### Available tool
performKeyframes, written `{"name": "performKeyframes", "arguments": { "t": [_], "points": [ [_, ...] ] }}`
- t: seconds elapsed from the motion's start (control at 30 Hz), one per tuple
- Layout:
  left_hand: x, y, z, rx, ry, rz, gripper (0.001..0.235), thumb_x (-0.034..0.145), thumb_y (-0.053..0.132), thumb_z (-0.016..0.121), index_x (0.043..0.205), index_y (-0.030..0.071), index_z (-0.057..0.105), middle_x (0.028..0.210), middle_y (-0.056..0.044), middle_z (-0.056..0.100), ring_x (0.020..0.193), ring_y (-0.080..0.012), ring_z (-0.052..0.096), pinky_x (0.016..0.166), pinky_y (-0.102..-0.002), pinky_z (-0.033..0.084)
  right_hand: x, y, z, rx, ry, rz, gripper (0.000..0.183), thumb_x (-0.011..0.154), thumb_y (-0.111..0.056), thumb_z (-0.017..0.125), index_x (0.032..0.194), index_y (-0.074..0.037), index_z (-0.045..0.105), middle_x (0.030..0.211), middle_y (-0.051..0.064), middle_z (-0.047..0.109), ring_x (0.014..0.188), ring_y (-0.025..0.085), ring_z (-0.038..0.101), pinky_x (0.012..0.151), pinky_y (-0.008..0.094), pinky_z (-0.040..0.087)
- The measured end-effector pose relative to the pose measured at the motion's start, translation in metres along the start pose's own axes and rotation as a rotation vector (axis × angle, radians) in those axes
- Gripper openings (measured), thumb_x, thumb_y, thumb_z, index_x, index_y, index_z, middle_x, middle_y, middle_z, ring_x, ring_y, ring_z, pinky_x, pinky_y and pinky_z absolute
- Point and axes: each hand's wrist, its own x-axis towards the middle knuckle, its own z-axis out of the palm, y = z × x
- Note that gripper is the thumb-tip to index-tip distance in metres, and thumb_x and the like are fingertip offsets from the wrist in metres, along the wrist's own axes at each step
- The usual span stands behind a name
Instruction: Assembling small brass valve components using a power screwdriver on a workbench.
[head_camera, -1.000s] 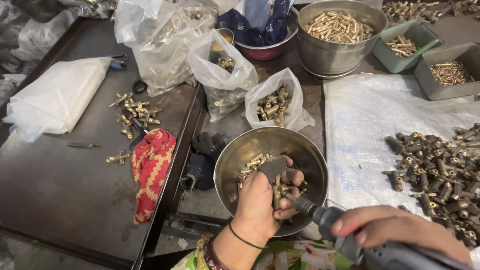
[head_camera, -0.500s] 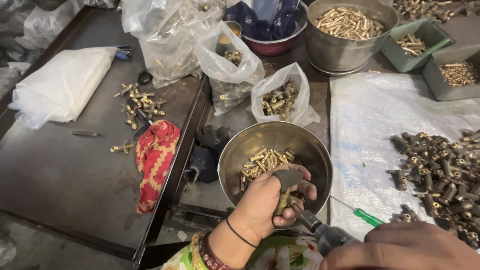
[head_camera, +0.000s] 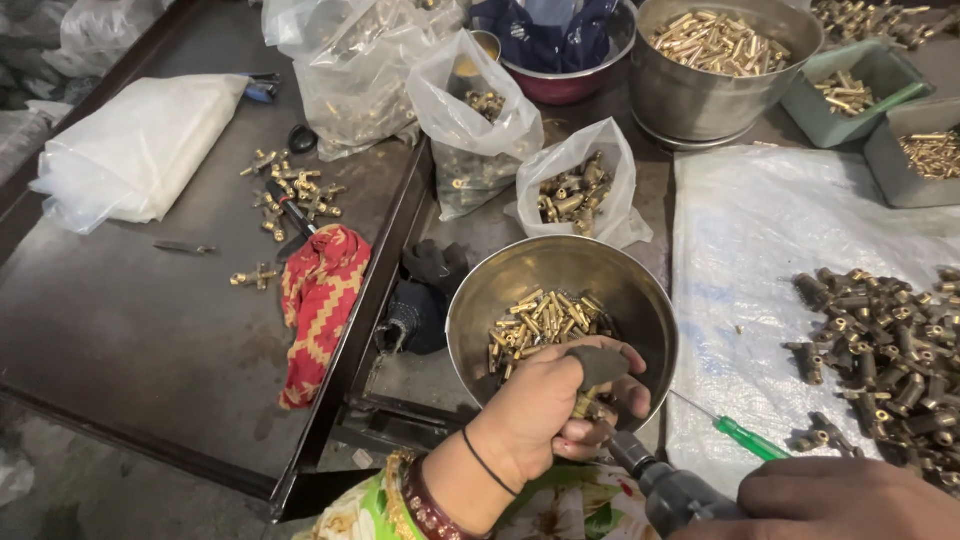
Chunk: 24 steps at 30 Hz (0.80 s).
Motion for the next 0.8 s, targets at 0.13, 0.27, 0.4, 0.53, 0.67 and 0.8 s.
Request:
{"name": "performKeyframes", "arguments": {
  "t": [0.13, 0.27, 0.4, 0.53, 0.67, 0.8],
  "points": [
    [0.0, 0.003, 0.004, 0.008, 0.051, -0.021, 0.016, 0.099, 0.017, 0.053, 0.108, 0.008, 0.062, 0.085, -0.01, 0.068, 0.043, -0.0045, 0.038, 0.034, -0.02, 0.025, 0.117, -0.066, 0.025, -0.038, -0.089, 0.004, 0.048, 0.094, -0.028, 0.07, 0.141, -0.021, 0.074, 0.082, 0.002, 0.068, 0.082, 0.02, 0.077, 0.069, 0.039, 0.06],
    [0.003, 0.002, -0.009, -0.028, 0.015, -0.001, 0.014, 0.101, 0.018, 0.054, 0.109, 0.009, 0.061, 0.087, -0.011, 0.068, 0.043, -0.005, 0.038, 0.035, -0.02, 0.025, 0.136, -0.082, 0.012, -0.026, -0.023, 0.038, 0.045, 0.093, -0.032, 0.071, 0.136, -0.022, 0.079, 0.084, 0.0, 0.072, 0.081, 0.02, 0.078, 0.069, 0.038, 0.06],
    [0.0, 0.008, -0.013, -0.067, 0.085, 0.072, 0.02, 0.1, 0.024, 0.054, 0.11, 0.009, 0.062, 0.095, -0.013, 0.072, 0.041, -0.0053, 0.037, 0.034, -0.02, 0.025, 0.13, -0.073, 0.028, 0.087, 0.397, -0.147, 0.018, 0.096, -0.031, 0.073, 0.108, -0.018, 0.075, 0.115, 0.003, 0.076, 0.093, 0.015, 0.078, 0.082, 0.031, 0.065],
    [0.008, 0.007, -0.029, -0.022, 0.23, 0.122, 0.032, 0.102, 0.035, 0.053, 0.114, 0.007, 0.063, 0.101, -0.01, 0.071, 0.042, -0.0079, 0.042, 0.033, -0.021, 0.024, 0.122, -0.053, 0.028, 0.368, 0.446, 0.076, 0.029, 0.082, -0.009, 0.073, 0.111, -0.007, 0.073, 0.124, 0.017, 0.071, 0.117, 0.031, 0.07, 0.101, 0.043, 0.058],
    [0.003, 0.028, -0.014, 0.177, 0.299, 0.159, 0.041, 0.099, 0.044, 0.048, 0.114, 0.008, 0.061, 0.099, -0.012, 0.075, 0.039, -0.0079, 0.042, 0.031, -0.021, 0.025, 0.143, -0.057, 0.056, 0.393, 0.738, 0.114, 0.033, 0.077, -0.001, 0.077, 0.109, -0.005, 0.071, 0.122, 0.018, 0.073, 0.117, 0.029, 0.071, 0.104, 0.041, 0.055],
    [0.019, 0.04, -0.047, 1.101, 0.272, 0.62, 0.031, 0.097, 0.028, 0.054, 0.113, 0.005, 0.067, 0.101, -0.016, 0.072, 0.066, -0.0237, 0.059, 0.058, -0.037, 0.047, 0.151, -0.045, 0.071, 0.422, 0.918, 0.167, 0.039, 0.07, 0.006, 0.08, 0.106, -0.004, 0.07, 0.119, 0.017, 0.075, 0.115, 0.027, 0.073, 0.103, 0.039, 0.054]
  ]
}}
